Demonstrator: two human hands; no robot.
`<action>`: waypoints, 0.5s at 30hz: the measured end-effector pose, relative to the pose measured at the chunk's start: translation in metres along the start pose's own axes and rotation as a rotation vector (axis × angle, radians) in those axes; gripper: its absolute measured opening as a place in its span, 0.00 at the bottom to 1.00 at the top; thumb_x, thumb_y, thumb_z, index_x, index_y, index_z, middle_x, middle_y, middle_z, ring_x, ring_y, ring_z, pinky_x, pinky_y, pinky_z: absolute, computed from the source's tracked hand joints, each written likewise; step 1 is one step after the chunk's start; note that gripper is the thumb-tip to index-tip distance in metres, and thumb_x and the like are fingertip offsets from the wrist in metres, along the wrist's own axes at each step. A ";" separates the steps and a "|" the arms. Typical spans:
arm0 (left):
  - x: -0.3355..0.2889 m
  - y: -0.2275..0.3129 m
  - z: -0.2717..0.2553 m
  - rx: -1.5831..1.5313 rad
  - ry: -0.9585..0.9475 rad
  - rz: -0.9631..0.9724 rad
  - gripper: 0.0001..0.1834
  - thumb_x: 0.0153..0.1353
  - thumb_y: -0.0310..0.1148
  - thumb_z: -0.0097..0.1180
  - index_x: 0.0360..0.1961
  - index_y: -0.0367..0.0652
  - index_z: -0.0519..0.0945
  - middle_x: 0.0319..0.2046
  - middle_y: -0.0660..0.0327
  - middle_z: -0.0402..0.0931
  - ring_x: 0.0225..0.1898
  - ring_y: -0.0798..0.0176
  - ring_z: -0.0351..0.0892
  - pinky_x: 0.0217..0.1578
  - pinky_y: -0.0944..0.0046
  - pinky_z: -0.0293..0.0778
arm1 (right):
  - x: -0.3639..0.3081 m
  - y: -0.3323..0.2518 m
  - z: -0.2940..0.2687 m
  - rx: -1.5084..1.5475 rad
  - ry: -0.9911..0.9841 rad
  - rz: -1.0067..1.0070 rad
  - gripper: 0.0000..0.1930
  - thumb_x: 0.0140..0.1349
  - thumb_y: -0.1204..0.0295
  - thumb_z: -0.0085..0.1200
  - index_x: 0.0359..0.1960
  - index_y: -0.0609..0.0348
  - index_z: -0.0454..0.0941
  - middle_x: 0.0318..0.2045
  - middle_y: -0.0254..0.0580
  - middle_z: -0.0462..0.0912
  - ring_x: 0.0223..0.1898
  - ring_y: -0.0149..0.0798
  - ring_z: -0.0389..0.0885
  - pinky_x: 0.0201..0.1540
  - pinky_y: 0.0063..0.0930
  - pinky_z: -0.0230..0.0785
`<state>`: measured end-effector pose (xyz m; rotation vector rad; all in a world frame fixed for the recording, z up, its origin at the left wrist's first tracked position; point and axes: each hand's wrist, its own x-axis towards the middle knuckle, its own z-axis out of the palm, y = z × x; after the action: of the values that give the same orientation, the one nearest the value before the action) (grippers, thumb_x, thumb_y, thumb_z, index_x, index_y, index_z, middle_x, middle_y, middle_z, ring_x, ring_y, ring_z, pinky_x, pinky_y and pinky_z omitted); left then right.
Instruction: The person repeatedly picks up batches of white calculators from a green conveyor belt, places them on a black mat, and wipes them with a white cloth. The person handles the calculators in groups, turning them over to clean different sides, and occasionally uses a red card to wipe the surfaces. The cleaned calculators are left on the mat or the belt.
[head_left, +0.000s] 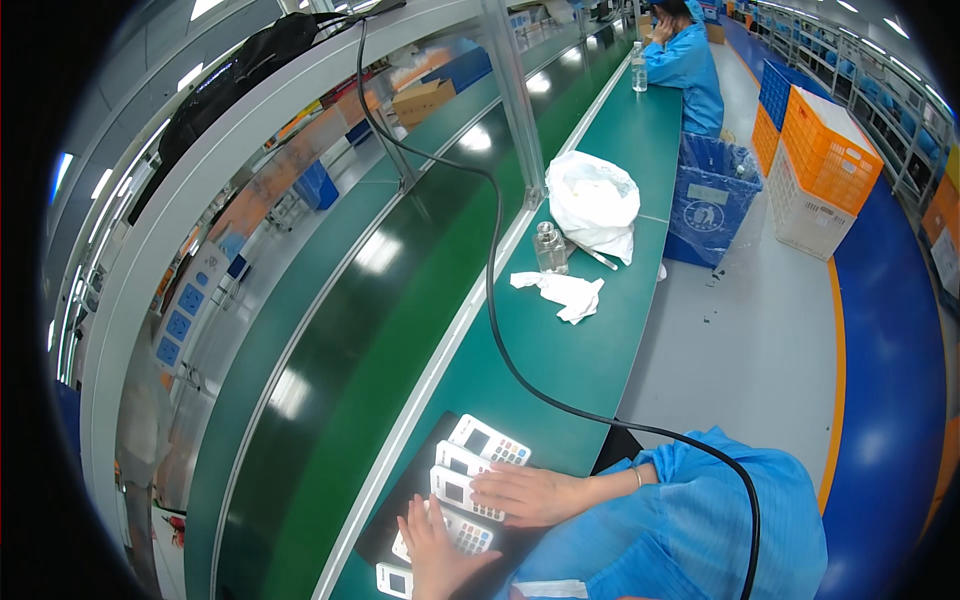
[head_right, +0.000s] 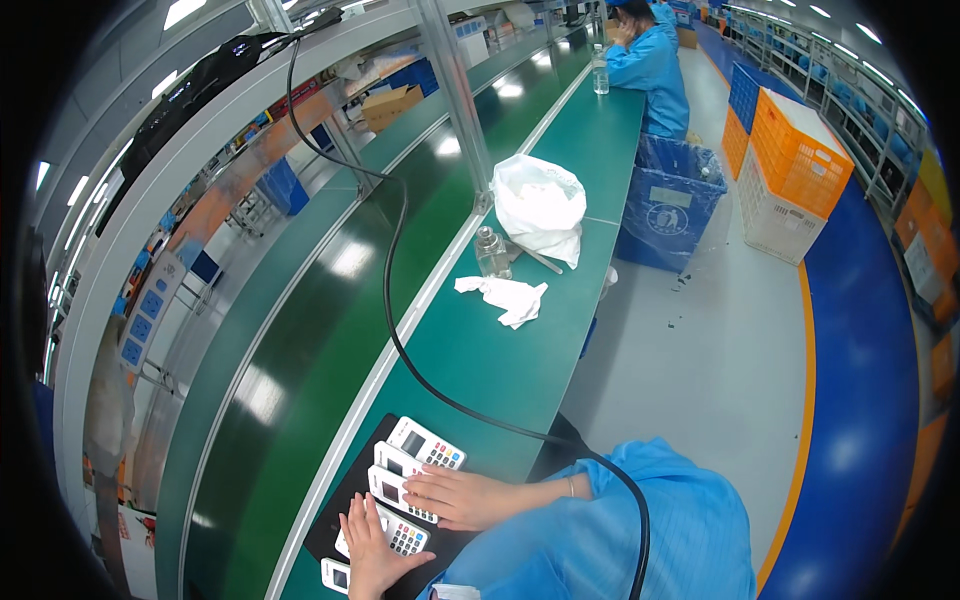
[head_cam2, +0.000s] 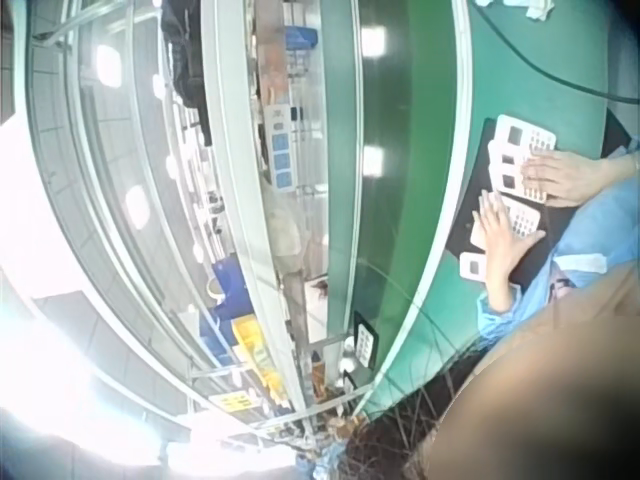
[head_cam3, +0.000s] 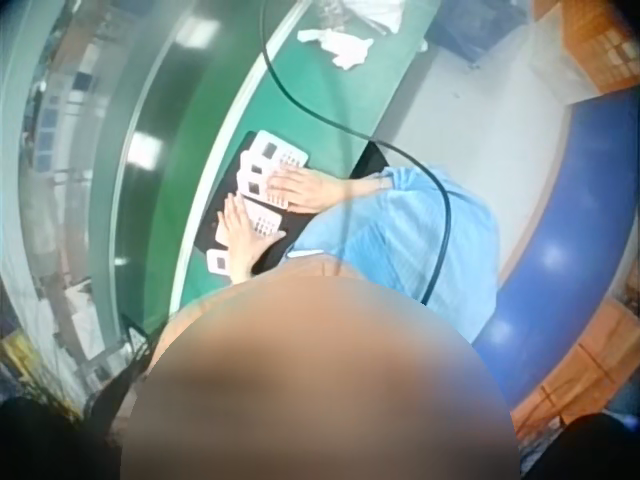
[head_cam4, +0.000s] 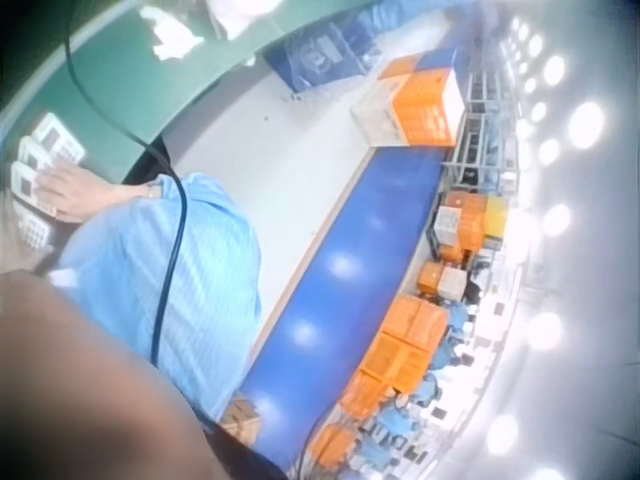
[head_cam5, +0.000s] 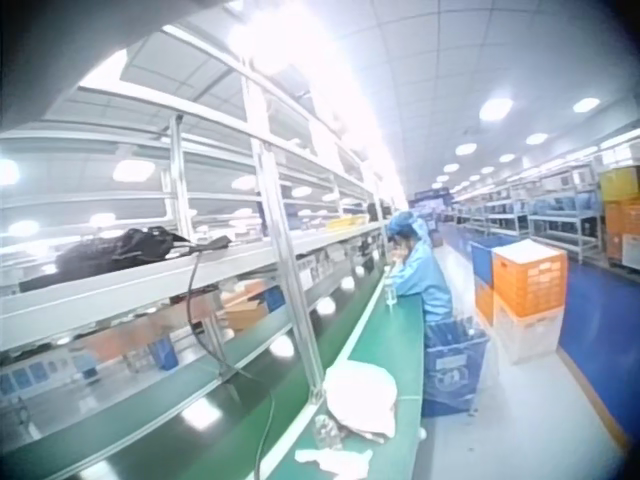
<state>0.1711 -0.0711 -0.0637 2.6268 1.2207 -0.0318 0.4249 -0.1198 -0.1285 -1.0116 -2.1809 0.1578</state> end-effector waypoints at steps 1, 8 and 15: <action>0.000 0.000 0.000 -0.002 -0.002 -0.004 0.78 0.33 0.61 0.80 0.75 0.28 0.47 0.71 0.30 0.50 0.77 0.33 0.44 0.74 0.33 0.36 | 0.001 -0.001 -0.001 -0.009 0.016 0.001 0.41 0.58 0.60 0.66 0.70 0.64 0.64 0.69 0.56 0.65 0.73 0.53 0.61 0.77 0.52 0.49; 0.003 -0.008 0.011 -0.080 0.022 0.009 0.79 0.31 0.62 0.81 0.75 0.30 0.46 0.72 0.29 0.47 0.77 0.32 0.42 0.73 0.33 0.36 | 0.002 0.000 -0.002 -0.014 0.041 -0.036 0.36 0.59 0.57 0.65 0.66 0.62 0.69 0.64 0.53 0.71 0.71 0.49 0.65 0.77 0.54 0.49; 0.021 0.016 0.013 -0.007 0.169 0.069 0.80 0.30 0.65 0.80 0.75 0.29 0.47 0.73 0.29 0.47 0.77 0.33 0.43 0.72 0.31 0.37 | 0.004 -0.004 -0.002 -0.134 0.025 -0.041 0.34 0.59 0.53 0.63 0.63 0.60 0.72 0.62 0.47 0.74 0.67 0.46 0.68 0.75 0.52 0.52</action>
<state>0.1977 -0.0685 -0.0757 2.7097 1.1780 0.2105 0.4224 -0.1197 -0.1231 -1.0364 -2.2110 -0.0206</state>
